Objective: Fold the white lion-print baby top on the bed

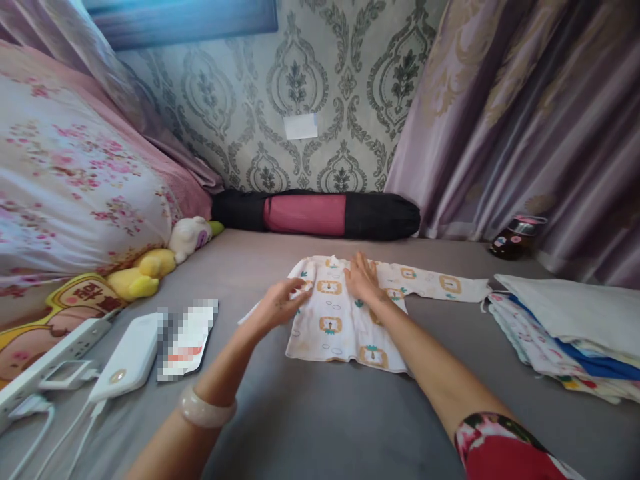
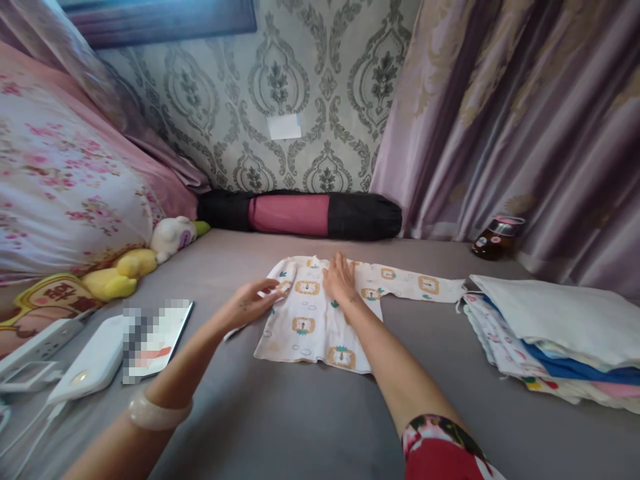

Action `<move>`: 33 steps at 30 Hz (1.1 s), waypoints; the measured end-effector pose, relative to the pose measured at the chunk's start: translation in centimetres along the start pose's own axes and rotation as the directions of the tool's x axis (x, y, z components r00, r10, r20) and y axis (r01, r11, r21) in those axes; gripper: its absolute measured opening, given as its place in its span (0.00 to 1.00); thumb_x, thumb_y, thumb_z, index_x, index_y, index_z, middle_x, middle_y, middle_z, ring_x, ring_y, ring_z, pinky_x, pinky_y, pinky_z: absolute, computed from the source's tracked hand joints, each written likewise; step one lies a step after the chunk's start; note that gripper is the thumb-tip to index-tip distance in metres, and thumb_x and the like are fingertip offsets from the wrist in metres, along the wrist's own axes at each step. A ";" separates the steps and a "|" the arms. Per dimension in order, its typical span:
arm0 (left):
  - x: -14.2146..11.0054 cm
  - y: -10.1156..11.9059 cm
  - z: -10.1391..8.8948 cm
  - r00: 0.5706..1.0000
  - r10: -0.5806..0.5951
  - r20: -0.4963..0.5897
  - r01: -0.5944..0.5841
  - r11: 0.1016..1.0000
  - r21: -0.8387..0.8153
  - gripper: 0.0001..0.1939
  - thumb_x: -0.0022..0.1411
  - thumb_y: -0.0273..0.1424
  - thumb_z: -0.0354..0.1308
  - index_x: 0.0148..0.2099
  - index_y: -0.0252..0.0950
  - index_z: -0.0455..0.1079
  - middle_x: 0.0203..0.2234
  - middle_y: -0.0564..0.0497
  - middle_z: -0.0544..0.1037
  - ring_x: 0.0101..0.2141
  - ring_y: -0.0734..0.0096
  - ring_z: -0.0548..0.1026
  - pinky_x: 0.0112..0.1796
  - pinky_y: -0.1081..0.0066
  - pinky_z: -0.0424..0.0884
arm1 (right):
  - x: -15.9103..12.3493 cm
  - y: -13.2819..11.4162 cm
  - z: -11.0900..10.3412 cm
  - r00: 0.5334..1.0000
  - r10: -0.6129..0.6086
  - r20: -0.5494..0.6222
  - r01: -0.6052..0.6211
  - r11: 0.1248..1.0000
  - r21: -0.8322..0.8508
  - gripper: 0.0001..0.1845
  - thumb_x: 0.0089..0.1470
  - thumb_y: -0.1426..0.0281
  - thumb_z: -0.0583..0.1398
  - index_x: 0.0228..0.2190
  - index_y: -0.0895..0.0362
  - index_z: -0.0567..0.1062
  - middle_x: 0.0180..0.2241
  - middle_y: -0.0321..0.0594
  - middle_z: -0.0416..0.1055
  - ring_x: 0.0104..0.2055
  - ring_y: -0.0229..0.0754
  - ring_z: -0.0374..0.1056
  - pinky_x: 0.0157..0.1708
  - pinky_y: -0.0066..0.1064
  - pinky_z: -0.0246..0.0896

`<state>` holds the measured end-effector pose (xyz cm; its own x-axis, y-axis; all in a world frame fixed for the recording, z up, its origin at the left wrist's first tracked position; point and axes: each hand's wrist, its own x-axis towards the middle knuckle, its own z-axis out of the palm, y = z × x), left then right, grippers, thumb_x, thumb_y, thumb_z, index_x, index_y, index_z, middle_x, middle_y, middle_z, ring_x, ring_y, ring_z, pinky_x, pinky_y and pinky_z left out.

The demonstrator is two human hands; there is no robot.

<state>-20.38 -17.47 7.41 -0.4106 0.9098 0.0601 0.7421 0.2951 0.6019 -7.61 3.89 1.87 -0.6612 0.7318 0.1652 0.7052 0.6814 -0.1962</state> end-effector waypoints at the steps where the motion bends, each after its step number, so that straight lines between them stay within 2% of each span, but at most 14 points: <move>1: 0.1 -1.3 -0.8 0.997 -0.066 -0.047 0.068 0.996 0.054 0.21 0.63 0.43 0.50 0.52 0.38 0.70 0.46 0.45 0.77 0.44 0.61 0.76 0.46 0.66 0.70 | -0.2 -1.0 0.2 0.997 -0.071 0.012 0.070 0.997 0.024 0.29 0.64 0.65 0.43 0.62 0.64 0.58 0.67 0.52 0.45 0.69 0.49 0.40 0.65 0.45 0.32; 4: 0.1 -5.1 -2.5 0.954 -0.279 -0.107 0.298 0.912 0.283 0.20 0.62 0.38 0.51 0.52 0.33 0.69 0.46 0.39 0.77 0.46 0.58 0.75 0.47 0.66 0.68 | -0.2 -3.7 1.1 0.968 -0.235 0.082 0.227 0.969 0.101 0.28 0.62 0.71 0.45 0.62 0.63 0.59 0.66 0.49 0.49 0.69 0.44 0.42 0.65 0.39 0.34; 7: -0.1 -7.4 -3.4 0.908 -0.417 -0.041 0.395 0.820 0.413 0.21 0.58 0.38 0.56 0.51 0.33 0.70 0.45 0.38 0.77 0.45 0.57 0.76 0.44 0.68 0.69 | 1.1 -5.5 2.0 0.954 -0.277 0.116 0.261 0.956 0.136 0.30 0.55 0.74 0.52 0.59 0.65 0.61 0.65 0.51 0.52 0.67 0.45 0.45 0.64 0.35 0.38; 9: -0.2 -8.0 -3.7 0.897 -0.441 0.006 0.393 0.805 0.444 0.22 0.54 0.39 0.59 0.49 0.34 0.71 0.45 0.38 0.78 0.45 0.57 0.76 0.43 0.69 0.69 | 2.1 -6.1 2.5 0.963 -0.241 0.119 0.222 0.964 0.149 0.29 0.54 0.75 0.53 0.58 0.64 0.63 0.63 0.50 0.56 0.66 0.45 0.49 0.63 0.34 0.41; 11: -0.1 -8.1 -4.0 0.891 -0.453 0.030 0.395 0.805 0.442 0.22 0.52 0.39 0.61 0.47 0.34 0.71 0.45 0.39 0.78 0.44 0.57 0.77 0.41 0.70 0.69 | 2.9 -6.5 2.9 0.977 -0.184 0.109 0.165 0.972 0.164 0.25 0.58 0.74 0.49 0.57 0.61 0.64 0.61 0.47 0.60 0.65 0.44 0.50 0.63 0.36 0.41; 14: 0.2 -7.9 -4.2 0.865 -0.499 0.051 0.435 0.798 0.418 0.19 0.49 0.40 0.61 0.42 0.35 0.72 0.40 0.41 0.80 0.40 0.58 0.78 0.35 0.71 0.69 | 3.2 -6.9 3.5 0.990 -0.121 0.070 0.107 0.978 0.176 0.24 0.62 0.71 0.44 0.57 0.59 0.65 0.62 0.44 0.59 0.66 0.45 0.48 0.64 0.40 0.39; 18: 0.4 -7.5 -4.4 0.842 -0.528 0.108 0.464 0.811 0.356 0.12 0.46 0.38 0.61 0.33 0.37 0.71 0.30 0.47 0.80 0.34 0.62 0.77 0.27 0.73 0.65 | 2.8 -7.1 4.0 0.994 -0.104 0.014 0.101 0.980 0.172 0.25 0.63 0.70 0.44 0.58 0.59 0.63 0.64 0.43 0.57 0.67 0.45 0.46 0.64 0.39 0.36; 20: 0.4 -7.5 -4.6 0.840 -0.514 0.172 0.446 0.836 0.318 0.08 0.45 0.37 0.59 0.27 0.38 0.69 0.25 0.51 0.77 0.31 0.64 0.76 0.26 0.74 0.62 | 2.6 -7.1 4.1 0.994 -0.106 0.006 0.103 0.981 0.166 0.25 0.63 0.70 0.43 0.58 0.59 0.63 0.64 0.43 0.57 0.66 0.45 0.47 0.64 0.38 0.36; 23: 0.4 -7.6 -5.2 0.845 -0.473 0.248 0.418 0.875 0.246 0.09 0.45 0.37 0.58 0.23 0.38 0.66 0.19 0.54 0.72 0.27 0.66 0.72 0.24 0.73 0.59 | 2.5 -7.0 4.3 0.993 -0.115 -0.023 0.117 0.981 0.157 0.25 0.64 0.69 0.43 0.58 0.59 0.64 0.63 0.43 0.58 0.66 0.44 0.47 0.64 0.38 0.36; 25: 0.7 -7.9 -5.9 0.860 -0.465 0.210 0.436 0.883 0.174 0.08 0.45 0.37 0.57 0.24 0.38 0.66 0.19 0.55 0.70 0.26 0.68 0.71 0.24 0.74 0.59 | 2.5 -7.0 4.4 0.992 -0.119 -0.039 0.124 0.980 0.153 0.25 0.64 0.69 0.43 0.58 0.59 0.64 0.63 0.43 0.58 0.66 0.44 0.47 0.64 0.37 0.36; 29: 2.1 -9.1 -7.7 0.878 -0.478 0.001 0.478 0.878 -0.032 0.11 0.47 0.39 0.57 0.29 0.36 0.67 0.20 0.55 0.70 0.24 0.71 0.69 0.25 0.75 0.61 | 2.4 -7.1 4.4 0.991 -0.119 -0.054 0.126 0.981 0.147 0.25 0.65 0.67 0.43 0.59 0.59 0.62 0.63 0.44 0.58 0.66 0.45 0.47 0.64 0.38 0.36; 33: 3.6 -10.3 -9.3 0.886 -0.431 -0.170 0.412 0.901 -0.135 0.15 0.50 0.41 0.56 0.35 0.34 0.69 0.22 0.54 0.71 0.24 0.72 0.69 0.24 0.76 0.60 | 2.3 -7.3 4.2 0.992 -0.119 -0.035 0.123 0.983 0.134 0.27 0.66 0.61 0.42 0.61 0.57 0.61 0.64 0.44 0.57 0.67 0.46 0.46 0.64 0.39 0.35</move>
<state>-34.45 -19.96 8.81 -0.7734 0.6299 -0.0709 0.4278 0.6013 0.6748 -15.31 0.55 -0.40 -0.7312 0.6453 0.2213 0.5777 0.7582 -0.3023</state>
